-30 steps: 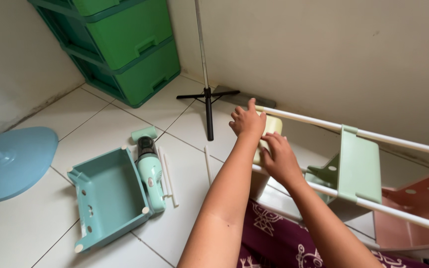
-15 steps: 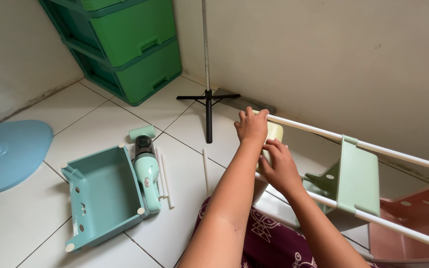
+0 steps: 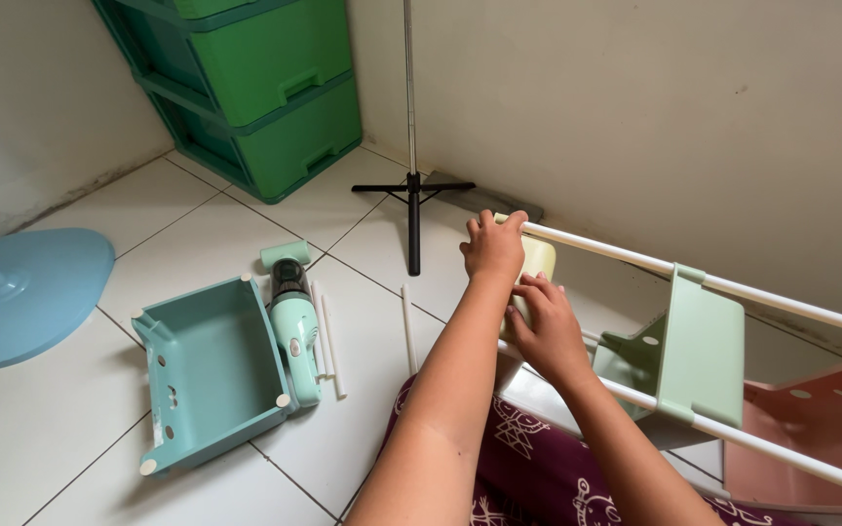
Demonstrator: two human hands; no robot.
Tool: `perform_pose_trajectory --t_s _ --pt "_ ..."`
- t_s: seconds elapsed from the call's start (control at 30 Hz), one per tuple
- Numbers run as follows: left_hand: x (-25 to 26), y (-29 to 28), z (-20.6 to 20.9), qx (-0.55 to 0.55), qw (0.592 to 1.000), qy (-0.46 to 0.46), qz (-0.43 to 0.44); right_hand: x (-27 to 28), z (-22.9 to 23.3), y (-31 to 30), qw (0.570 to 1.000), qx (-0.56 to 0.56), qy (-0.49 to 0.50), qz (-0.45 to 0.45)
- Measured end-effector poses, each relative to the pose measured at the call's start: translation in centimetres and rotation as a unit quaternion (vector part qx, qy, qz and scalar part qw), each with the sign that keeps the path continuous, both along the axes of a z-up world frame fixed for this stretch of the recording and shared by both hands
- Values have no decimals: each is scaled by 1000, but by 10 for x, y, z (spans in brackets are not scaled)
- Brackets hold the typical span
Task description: The person assembles a multi-tier rolling storage cart by inserting white plastic poles into holes on pastel-colored bins and securing them in place. The person attaches yellow, green, and blue bins to the frame, then stands the cart upright to complete the assembly.
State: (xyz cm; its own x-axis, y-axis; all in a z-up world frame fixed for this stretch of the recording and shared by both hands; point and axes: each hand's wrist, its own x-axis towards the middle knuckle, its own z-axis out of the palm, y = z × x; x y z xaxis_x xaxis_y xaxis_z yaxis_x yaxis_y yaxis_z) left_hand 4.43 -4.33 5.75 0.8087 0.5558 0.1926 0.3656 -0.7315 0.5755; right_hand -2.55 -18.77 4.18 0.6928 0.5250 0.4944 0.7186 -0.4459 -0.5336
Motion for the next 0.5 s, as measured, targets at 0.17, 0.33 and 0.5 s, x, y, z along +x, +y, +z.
perform_pose_trajectory --t_s 0.17,0.33,0.5 --pt "-6 1 0 -19 1000 -19 -8 16 3 -1 996 49 56 -47" --pt "-10 0 -1 -28 999 -43 -16 57 11 6 991 26 -59 -114" --pt "-13 1 -7 -32 997 -69 -18 102 7 30 976 9 -194 -102"
